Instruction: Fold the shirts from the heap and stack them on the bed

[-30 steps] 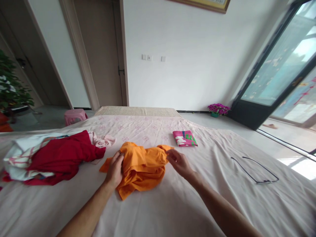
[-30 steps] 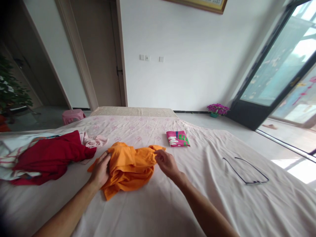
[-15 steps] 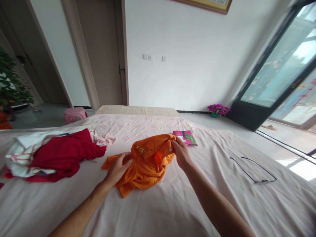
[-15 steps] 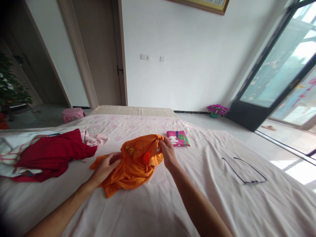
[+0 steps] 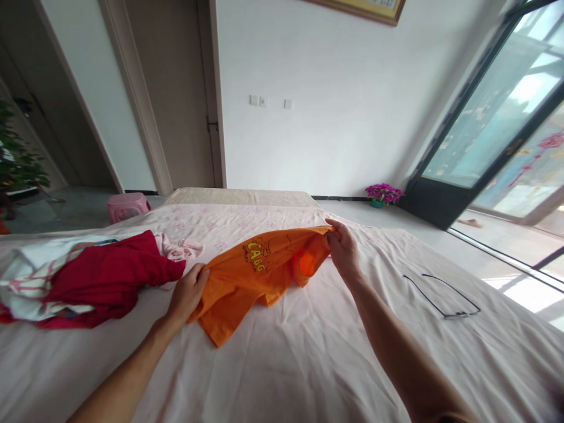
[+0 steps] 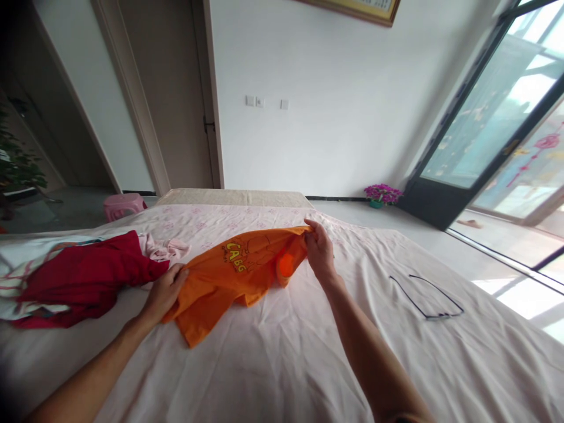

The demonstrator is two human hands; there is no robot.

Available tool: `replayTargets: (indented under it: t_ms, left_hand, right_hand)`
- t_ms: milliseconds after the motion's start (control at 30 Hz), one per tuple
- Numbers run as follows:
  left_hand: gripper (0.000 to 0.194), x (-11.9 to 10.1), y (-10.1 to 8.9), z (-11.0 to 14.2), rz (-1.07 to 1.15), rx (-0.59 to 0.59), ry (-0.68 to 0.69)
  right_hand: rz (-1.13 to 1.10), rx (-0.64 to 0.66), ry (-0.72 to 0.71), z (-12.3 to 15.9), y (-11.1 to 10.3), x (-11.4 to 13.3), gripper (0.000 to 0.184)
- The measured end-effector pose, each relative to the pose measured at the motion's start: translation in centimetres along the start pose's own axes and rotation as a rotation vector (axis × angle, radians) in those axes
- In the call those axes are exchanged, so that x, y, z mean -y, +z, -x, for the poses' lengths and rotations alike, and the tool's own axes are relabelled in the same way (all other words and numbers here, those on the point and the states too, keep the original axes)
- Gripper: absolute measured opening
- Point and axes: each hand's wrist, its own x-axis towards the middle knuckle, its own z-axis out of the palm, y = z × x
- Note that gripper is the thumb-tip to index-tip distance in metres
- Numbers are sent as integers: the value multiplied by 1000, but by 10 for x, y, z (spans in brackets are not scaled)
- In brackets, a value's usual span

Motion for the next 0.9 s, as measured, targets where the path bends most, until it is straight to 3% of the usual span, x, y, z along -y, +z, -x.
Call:
replayTargets:
  t_ms: [133, 233, 333, 400, 467, 533, 633, 767, 900]
  left_hand:
    - [37, -19, -41, -14, 213, 33, 80]
    - [39, -33, -66, -38, 135, -30, 121]
    - [40, -30, -68, -59, -75, -175, 140]
    - [42, -19, -58, -62, -143, -190, 165]
    - [42, -5, -44, -52, -115, -85, 173]
    - [39, 9, -32, -33, -74, 103, 159]
    - [39, 21, -25, -2, -176, 318, 174]
    - [52, 19, -29, 22, -375, 488, 238]
    - [25, 15, -31, 27, -604, 423, 194]
  right_hand:
    - [-254, -46, 94, -3, -10, 20, 40]
    - [-382, -20, 159, -20, -5, 24, 44]
    - [-288, 96, 256, -38, 6, 0, 47]
    - [-100, 143, 341, -42, 11, -29, 54]
    - [97, 153, 317, -35, 11, -62, 56]
    - [232, 214, 263, -20, 6, -90, 51]
    - [361, 366, 294, 7, -4, -112, 55]
    - [493, 605, 343, 30, -9, -99, 67]
    - [735, 739, 315, 48, -6, -77, 79]
